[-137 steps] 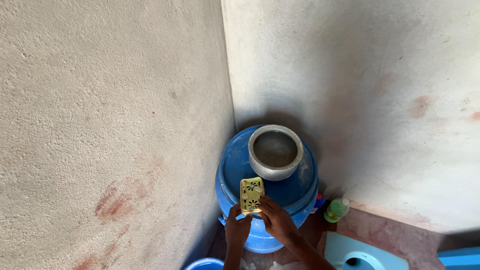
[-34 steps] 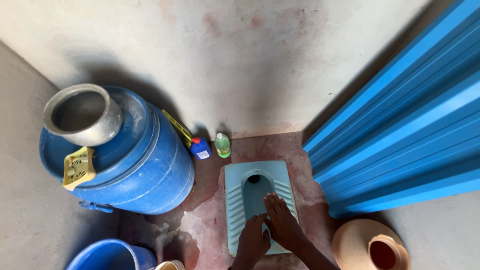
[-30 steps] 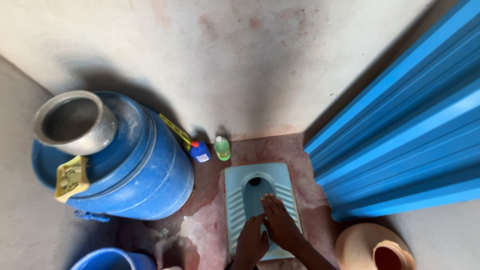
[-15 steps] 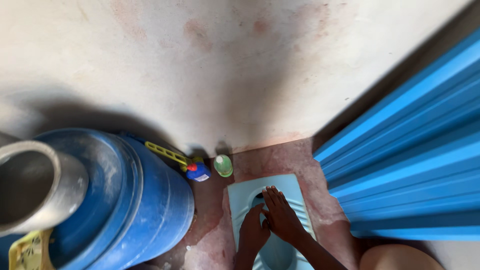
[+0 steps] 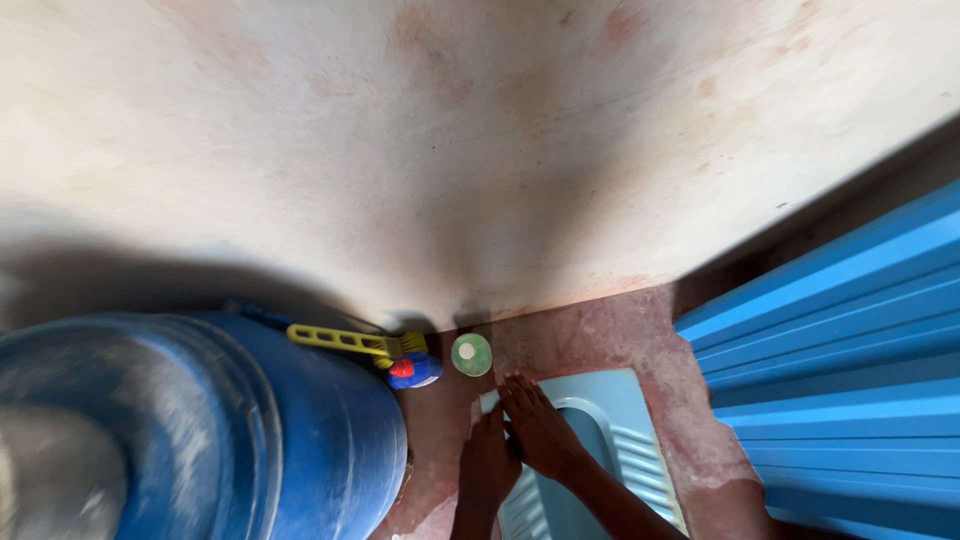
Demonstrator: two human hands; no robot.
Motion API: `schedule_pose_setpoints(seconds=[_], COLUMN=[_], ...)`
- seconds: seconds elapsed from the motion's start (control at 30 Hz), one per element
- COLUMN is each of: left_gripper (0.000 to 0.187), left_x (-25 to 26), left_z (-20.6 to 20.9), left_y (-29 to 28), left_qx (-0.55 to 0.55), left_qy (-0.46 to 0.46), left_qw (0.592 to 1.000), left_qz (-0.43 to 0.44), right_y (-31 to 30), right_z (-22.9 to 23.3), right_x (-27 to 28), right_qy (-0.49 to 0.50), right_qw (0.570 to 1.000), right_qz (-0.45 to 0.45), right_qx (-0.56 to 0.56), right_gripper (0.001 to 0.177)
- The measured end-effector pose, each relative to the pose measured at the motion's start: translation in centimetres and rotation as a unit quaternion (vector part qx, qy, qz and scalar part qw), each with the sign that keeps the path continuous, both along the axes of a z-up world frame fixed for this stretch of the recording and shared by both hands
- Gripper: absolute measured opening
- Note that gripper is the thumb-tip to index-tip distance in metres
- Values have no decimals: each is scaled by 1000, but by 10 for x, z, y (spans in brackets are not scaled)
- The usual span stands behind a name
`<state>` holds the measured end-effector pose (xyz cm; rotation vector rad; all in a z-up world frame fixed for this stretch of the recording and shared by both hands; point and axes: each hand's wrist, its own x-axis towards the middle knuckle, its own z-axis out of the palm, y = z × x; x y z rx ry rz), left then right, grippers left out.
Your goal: The person washes hands using water from a large blue barrel, then uses a yellow scrub brush to clean the floor and walls around a squat toilet. They handle a yellow plastic tray and two bottles of cleaning liquid, placing them near the barrel.
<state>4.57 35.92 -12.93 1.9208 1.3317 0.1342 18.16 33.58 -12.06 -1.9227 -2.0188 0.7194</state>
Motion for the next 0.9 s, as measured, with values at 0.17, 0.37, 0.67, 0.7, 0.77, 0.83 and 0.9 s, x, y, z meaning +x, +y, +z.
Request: schedule_pose_setpoints(seconds=[0.17, 0.37, 0.67, 0.7, 0.77, 0.83, 0.9], left_gripper=[66, 67, 67, 67, 67, 65, 60], left_x=[0, 2, -5, -4, -3, 1, 7], left_z=[-27, -64, -120, -122, -120, -116, -111], left_y=[45, 91, 122, 125, 129, 131, 133], left_qx=[156, 170, 142, 137, 128, 93, 31], left_qy=[-41, -4, 20, 19, -9, -24, -25], left_qw=[987, 984, 989, 990, 992, 995, 999], left_qz=[-6, -43, -20, -19, -11, 6, 30], right_y=[41, 75, 120, 123, 129, 134, 134], right_z=[-31, -66, -122, -126, -132, -136, -138], right_x=[-5, -8, -13, -13, -12, -11, -11], right_qy=[24, 36, 10, 20, 40, 60, 68], right_qw=[999, 998, 997, 996, 995, 996, 996], right_qz=[-19, -31, 1, -6, -21, -36, -58], right_qx=[42, 44, 80, 91, 85, 51, 16], right_gripper=[67, 66, 65, 64, 62, 63, 63])
